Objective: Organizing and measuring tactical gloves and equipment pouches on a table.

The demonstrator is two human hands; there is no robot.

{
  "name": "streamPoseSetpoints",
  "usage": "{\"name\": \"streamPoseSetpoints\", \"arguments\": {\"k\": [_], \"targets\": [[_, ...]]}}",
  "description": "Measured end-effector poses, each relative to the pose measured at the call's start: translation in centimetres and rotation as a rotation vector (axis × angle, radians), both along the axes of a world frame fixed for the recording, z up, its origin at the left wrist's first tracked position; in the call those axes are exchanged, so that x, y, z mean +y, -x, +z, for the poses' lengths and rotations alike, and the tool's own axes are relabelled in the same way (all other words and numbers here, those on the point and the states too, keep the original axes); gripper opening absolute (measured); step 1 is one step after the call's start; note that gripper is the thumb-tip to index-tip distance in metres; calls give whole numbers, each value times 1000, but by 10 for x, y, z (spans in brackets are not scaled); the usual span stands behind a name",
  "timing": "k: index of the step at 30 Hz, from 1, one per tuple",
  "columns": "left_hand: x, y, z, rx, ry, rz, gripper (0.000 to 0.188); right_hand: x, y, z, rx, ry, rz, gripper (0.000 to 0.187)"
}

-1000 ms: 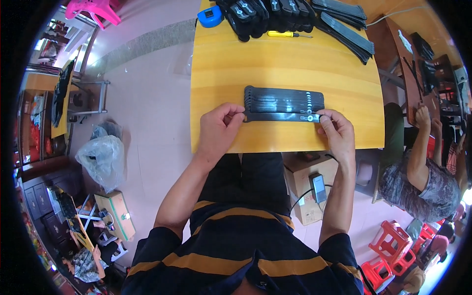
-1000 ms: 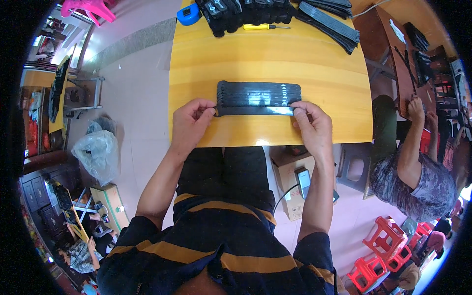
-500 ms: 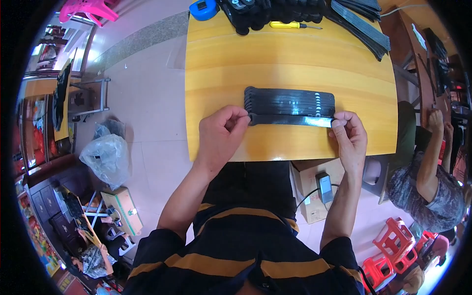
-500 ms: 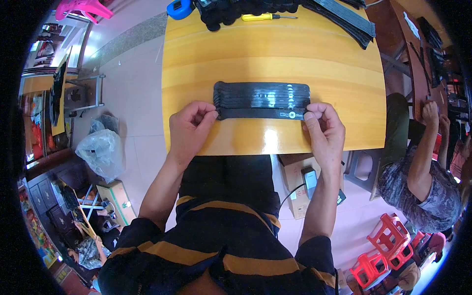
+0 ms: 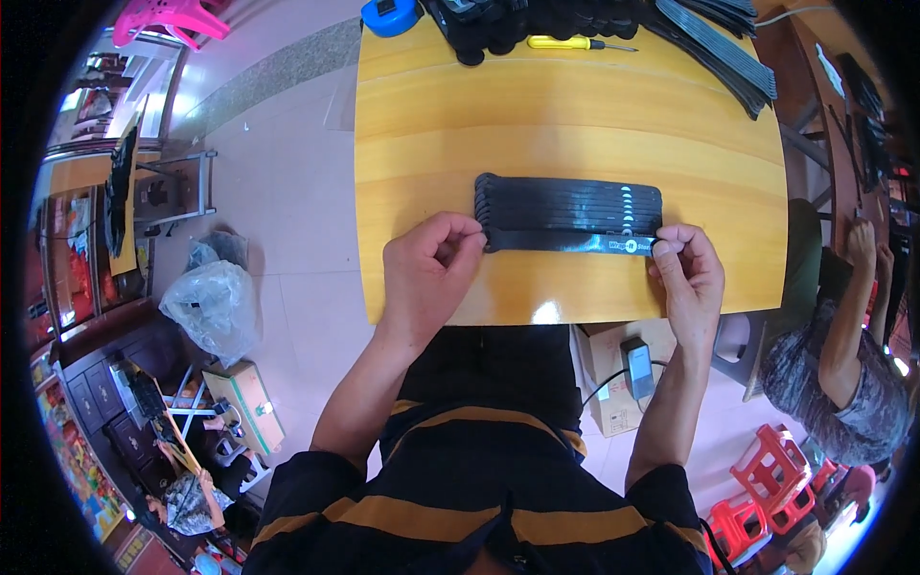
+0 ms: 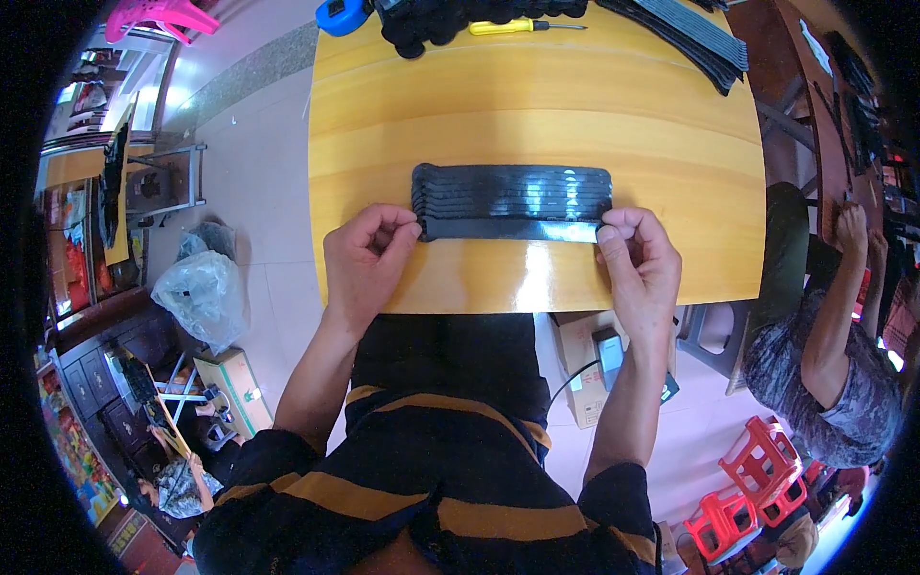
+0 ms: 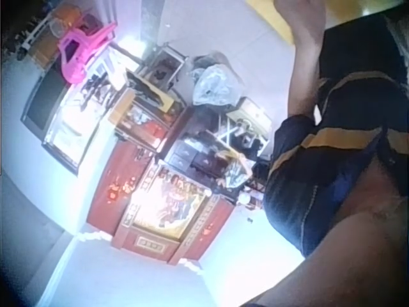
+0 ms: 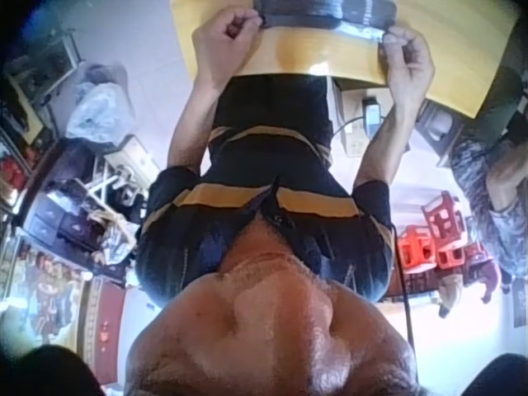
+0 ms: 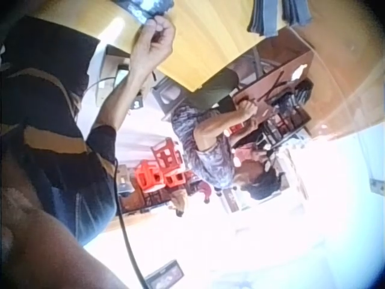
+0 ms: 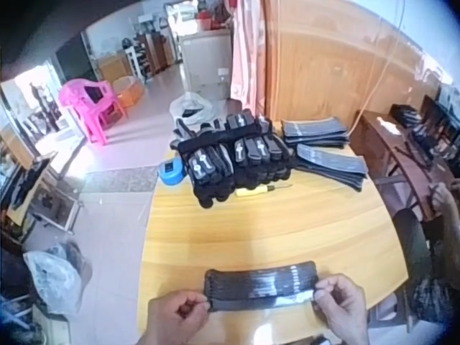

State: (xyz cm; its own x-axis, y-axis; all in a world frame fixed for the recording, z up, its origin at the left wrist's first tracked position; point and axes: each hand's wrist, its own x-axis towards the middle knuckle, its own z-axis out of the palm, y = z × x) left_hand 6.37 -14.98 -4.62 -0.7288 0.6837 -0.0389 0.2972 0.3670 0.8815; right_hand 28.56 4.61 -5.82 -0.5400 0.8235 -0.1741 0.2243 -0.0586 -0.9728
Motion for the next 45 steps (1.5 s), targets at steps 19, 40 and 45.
{"name": "streamPoseSetpoints", "arguments": {"k": [19, 40, 45], "targets": [[1, 3, 3, -34, 9, -20, 4, 0, 5, 2, -49, -8, -14, 10], [4, 3, 3, 59, 57, -34, 6, 0, 6, 2, -73, -1, -11, 11], [3, 2, 3, 77, 55, -26, 6, -2, 8, 2, -64, -1, -37, 9]]}}
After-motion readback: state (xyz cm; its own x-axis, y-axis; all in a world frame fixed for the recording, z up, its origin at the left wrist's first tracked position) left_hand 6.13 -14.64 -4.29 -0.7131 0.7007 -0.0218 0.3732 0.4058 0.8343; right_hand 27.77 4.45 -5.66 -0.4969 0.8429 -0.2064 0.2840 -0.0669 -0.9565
